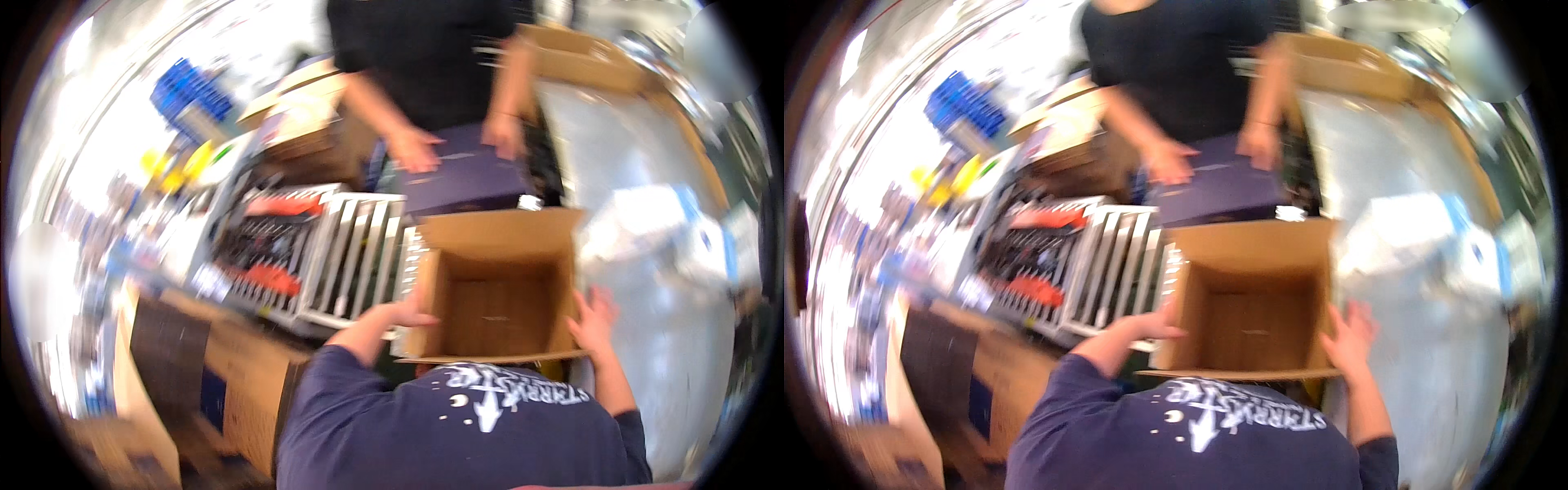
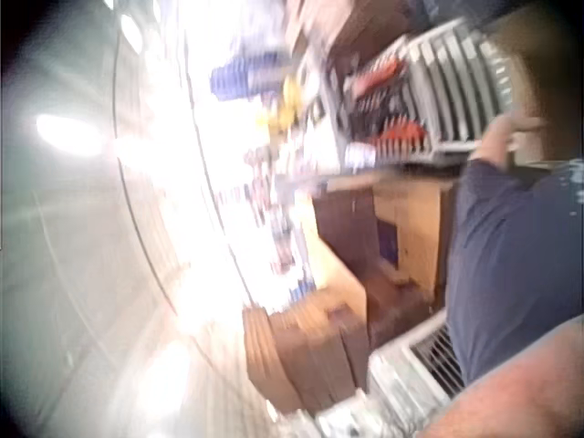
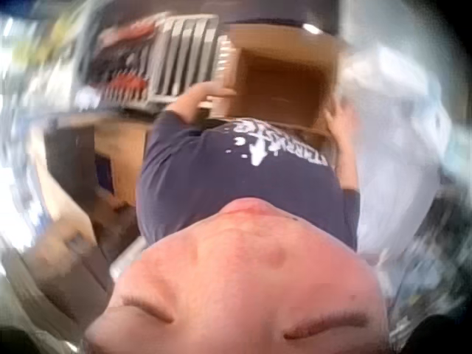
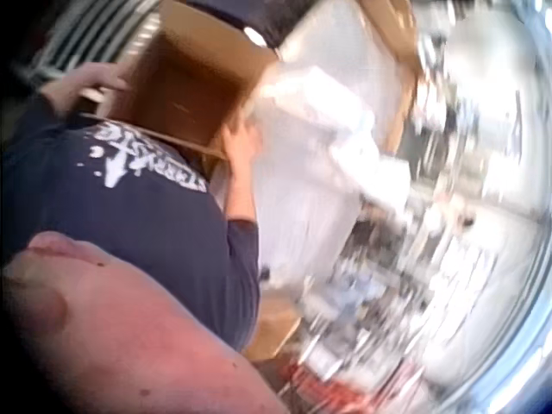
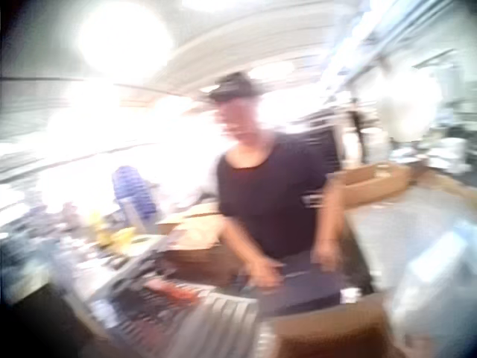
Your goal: The person assembles cardboard boxes and packs rectangular packages into them by hand on a conveyor and work table.
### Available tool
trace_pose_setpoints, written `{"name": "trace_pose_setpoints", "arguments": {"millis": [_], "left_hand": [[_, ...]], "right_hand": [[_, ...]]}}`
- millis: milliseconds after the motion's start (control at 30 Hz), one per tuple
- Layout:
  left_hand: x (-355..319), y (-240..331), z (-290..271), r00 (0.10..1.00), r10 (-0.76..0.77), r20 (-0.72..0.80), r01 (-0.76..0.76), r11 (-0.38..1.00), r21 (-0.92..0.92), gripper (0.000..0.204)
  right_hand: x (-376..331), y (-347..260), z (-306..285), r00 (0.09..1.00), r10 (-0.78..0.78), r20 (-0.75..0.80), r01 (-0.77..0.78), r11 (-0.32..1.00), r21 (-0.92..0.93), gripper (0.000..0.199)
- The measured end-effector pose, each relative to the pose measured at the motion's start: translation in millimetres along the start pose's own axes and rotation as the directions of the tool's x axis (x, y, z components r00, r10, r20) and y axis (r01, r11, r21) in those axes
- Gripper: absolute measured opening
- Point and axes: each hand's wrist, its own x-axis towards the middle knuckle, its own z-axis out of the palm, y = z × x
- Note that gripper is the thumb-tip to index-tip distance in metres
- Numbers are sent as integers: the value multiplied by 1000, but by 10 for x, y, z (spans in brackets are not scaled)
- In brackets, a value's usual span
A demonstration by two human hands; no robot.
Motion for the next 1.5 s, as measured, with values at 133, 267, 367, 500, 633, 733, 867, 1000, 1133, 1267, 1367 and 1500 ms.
{"name": "trace_pose_setpoints", "arguments": {"millis": [133, 267, 367, 500, 633, 733, 867, 1000, 1133, 1267, 1367, 1500], "left_hand": [[-378, 1514, -832, 946, -227, 232, -92, 498, 862, 49], [178, 2882, -389, 742, 632, 226, -651, 597, 469, 53], [488, 3514, 333, 359, 931, 60, -896, 326, 301, 51], [488, 3675, 465, 14, 986, -166, -923, 77, 377, 40], [358, 4349, -75, -5, 980, -200, -700, 139, 700, 47], [708, 4784, -257, 280, 929, -242, -558, 362, 747, 58], [778, 4749, -220, 498, 842, -206, -389, 429, 815, 61], [648, 4831, -209, 503, 838, -213, -452, 465, 761, 59], [633, 4956, -473, 561, 809, -175, -494, 497, 713, 58], [1006, 5014, -530, 563, 792, -236, -463, 539, 704, 70], [950, 5043, -516, 667, 735, -121, -583, 616, 530, 75], [508, 4853, -25, 465, 878, 115, -756, 326, 568, 78]], "right_hand": [[-35, 102, 265, 997, -72, -32, 72, 997, 15, 64], [-39, 301, 38, 989, -136, -62, 136, 991, -8, 53], [194, 548, -863, 862, 5, 507, -107, 979, 171, 38], [396, 1277, -1644, 917, 107, -383, 37, 936, 349, 34], [1243, 1660, -1626, 787, -26, -616, -4, 999, -48, 47], [1875, 1649, -1228, 787, 64, -613, 40, 987, 154, 51], [1876, 1605, -1590, 955, 34, -295, 92, 911, 402, 48], [1746, 2372, -1659, 799, 482, -359, -476, 872, 112, 58], [1110, 2382, -1285, 891, 415, -187, -415, 909, 38, 64], [270, 2156, -1090, 988, 123, -94, -102, 974, 203, 44], [-315, 2492, -753, 729, 446, -520, -251, 880, 403, 45], [-638, 2383, -470, 673, 733, -99, -52, 181, 982, 48]]}}
